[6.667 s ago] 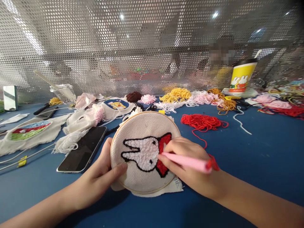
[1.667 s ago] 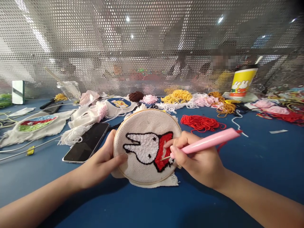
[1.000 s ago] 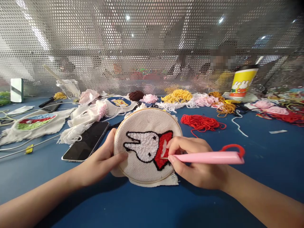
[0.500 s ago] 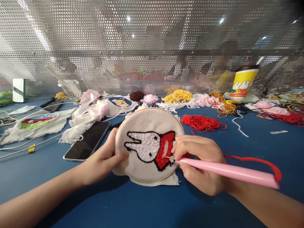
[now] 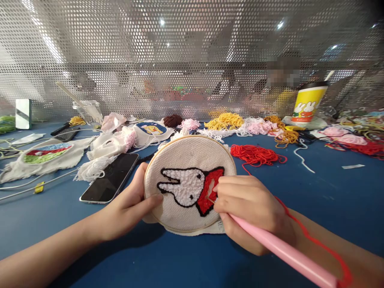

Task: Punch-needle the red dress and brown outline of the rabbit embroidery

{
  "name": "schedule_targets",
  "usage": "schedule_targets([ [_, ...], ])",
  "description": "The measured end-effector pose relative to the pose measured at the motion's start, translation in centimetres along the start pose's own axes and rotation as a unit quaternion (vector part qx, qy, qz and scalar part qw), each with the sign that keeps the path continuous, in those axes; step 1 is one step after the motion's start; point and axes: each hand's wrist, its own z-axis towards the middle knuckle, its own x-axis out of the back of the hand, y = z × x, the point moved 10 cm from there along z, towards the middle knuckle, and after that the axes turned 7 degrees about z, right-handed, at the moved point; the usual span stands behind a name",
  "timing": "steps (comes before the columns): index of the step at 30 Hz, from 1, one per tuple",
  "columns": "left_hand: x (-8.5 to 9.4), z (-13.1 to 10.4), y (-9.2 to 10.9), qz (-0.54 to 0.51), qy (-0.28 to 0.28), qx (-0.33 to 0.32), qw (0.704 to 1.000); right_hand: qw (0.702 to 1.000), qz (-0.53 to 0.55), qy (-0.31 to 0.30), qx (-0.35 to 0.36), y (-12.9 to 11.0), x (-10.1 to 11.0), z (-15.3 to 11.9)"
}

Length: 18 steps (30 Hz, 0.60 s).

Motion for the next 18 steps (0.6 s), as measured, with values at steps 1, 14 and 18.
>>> schedule_targets([
  [1,0.0,-0.1,0.2,0.007,0.002,-0.008,1.0,1.0,-0.018,-0.011,0.007,-0.2,-0.2,0.1],
  [14,0.2,-0.3,0.2,0.025,0.014,-0.004,1.0,0.994,-0.053,-0.093,0.018,0.7,-2.2,-0.2],
  [18,-0.1,-0.6,0.5,0.023,-0.003,-0.012,1.0,0.993,-0.05,-0.1,0.028,0.8,-2.7,-0.6],
])
